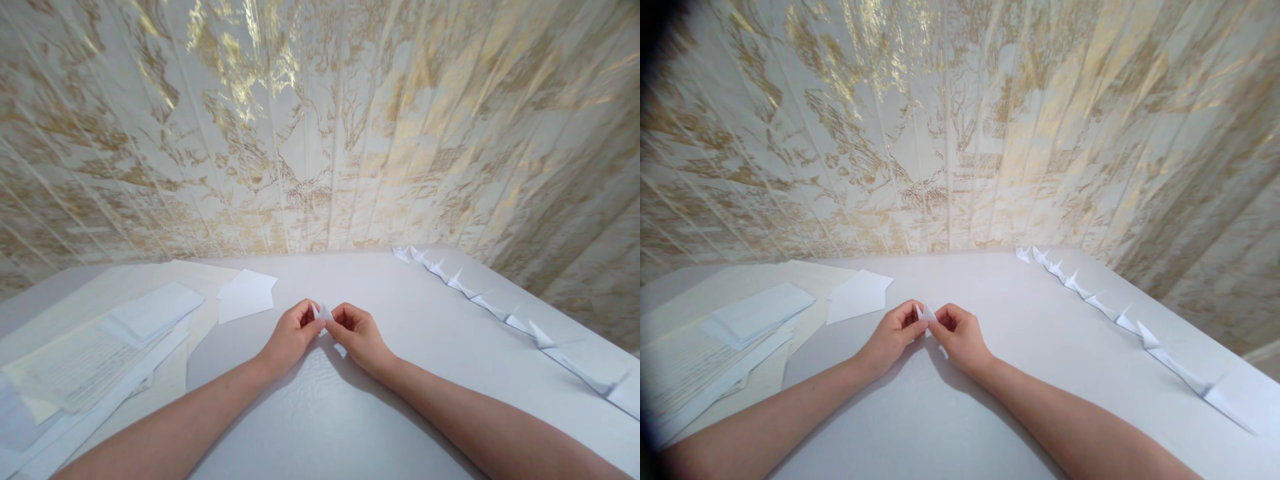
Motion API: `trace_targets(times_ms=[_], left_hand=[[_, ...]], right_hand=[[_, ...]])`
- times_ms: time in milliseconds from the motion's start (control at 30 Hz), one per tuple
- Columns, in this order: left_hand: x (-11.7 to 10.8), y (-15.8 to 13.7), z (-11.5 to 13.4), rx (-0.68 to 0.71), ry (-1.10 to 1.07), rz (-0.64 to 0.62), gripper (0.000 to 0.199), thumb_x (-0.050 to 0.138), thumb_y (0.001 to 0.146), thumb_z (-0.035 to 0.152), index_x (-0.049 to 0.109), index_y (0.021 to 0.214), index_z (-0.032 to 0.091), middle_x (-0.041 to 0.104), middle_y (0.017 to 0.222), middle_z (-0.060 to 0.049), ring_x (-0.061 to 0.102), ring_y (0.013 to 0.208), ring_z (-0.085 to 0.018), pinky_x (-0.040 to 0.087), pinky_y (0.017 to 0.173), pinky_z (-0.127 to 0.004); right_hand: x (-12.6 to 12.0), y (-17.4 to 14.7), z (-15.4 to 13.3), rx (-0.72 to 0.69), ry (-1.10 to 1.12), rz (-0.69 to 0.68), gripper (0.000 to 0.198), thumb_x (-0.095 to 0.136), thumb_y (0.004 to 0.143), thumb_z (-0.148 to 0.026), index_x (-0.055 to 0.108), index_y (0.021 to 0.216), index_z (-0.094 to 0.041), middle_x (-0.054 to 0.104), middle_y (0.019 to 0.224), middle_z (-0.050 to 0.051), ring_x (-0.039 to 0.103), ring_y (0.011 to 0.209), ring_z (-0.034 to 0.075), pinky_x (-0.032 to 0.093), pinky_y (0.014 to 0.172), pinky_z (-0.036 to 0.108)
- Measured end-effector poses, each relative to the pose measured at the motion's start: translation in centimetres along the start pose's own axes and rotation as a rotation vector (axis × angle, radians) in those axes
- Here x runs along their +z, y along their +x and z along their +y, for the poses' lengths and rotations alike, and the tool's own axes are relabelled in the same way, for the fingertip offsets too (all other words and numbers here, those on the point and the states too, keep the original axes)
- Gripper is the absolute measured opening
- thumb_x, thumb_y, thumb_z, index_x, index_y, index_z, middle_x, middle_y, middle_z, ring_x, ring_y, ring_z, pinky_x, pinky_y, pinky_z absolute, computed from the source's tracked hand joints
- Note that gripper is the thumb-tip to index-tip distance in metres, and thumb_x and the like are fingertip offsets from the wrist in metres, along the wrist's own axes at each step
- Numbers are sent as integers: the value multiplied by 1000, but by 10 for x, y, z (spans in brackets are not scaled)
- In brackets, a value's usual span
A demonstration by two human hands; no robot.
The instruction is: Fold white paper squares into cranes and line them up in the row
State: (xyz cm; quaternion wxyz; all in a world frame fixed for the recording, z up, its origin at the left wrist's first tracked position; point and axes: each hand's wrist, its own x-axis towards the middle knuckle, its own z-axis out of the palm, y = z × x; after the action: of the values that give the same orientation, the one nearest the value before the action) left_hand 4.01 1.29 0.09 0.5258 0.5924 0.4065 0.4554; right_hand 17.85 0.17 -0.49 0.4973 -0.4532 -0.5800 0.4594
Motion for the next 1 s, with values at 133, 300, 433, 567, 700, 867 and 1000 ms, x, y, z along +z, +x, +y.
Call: trace_targets(times_ms=[133, 300, 433, 567, 700, 867, 1000], left_hand=[[-2, 1, -3, -38, 3, 11, 7, 57, 70, 19, 52, 65, 16, 56, 57, 3, 46, 53, -9, 34, 53, -21], [0, 2, -3, -82, -88, 7, 8, 58, 69, 20, 51, 67, 16, 58, 57, 2, 52, 52, -10, 39, 50, -21], [0, 3, -3, -76, -108, 41, 8, 61, 65, 17, 52, 63, 16, 56, 53, 4, 53, 51, -10, 39, 49, -20], [-3, 4, -6, -27, -85, 62, 6, 61, 63, 15, 56, 61, 16, 57, 53, 3, 53, 52, -10, 41, 52, -21], [-5, 4, -7, -5, -41, 94, 3, 62, 62, 16, 59, 62, 16, 59, 55, 2, 54, 54, -12, 42, 55, -23], [-5, 3, -3, 26, 25, 98, 1, 61, 62, 17, 61, 63, 16, 62, 58, 1, 56, 57, -14, 44, 59, -26], [-4, 2, -2, 17, 22, 94, 1, 61, 62, 18, 61, 63, 16, 61, 58, 1, 56, 58, -14, 44, 60, -25]], right_hand=[[-3, -1, -1, -123, -80, 52, 14, 54, 74, -30, 56, 68, -17, 54, 63, -1, 47, 55, 10, 37, 50, 22], [-6, 2, 4, -193, -159, 89, 12, 54, 75, -27, 55, 67, -18, 54, 62, -1, 49, 54, 11, 40, 51, 23], [-7, 2, 5, -183, -153, 31, 9, 52, 75, -25, 55, 69, -18, 55, 62, 0, 54, 54, 12, 43, 51, 24], [-7, 0, 2, -243, -243, -16, 10, 50, 78, -23, 56, 70, -18, 57, 62, 1, 55, 56, 12, 43, 53, 24], [-8, -2, -2, -396, -369, 13, 8, 52, 78, -20, 58, 72, -19, 58, 68, 2, 54, 61, 13, 44, 58, 26], [-9, -4, -4, -487, -425, 29, 8, 53, 78, -19, 57, 72, -20, 56, 68, 2, 53, 62, 14, 44, 58, 26], [-10, -4, -3, -508, -447, 19, 8, 52, 78, -19, 58, 73, -20, 57, 68, 3, 53, 62, 14, 43, 59, 27]])
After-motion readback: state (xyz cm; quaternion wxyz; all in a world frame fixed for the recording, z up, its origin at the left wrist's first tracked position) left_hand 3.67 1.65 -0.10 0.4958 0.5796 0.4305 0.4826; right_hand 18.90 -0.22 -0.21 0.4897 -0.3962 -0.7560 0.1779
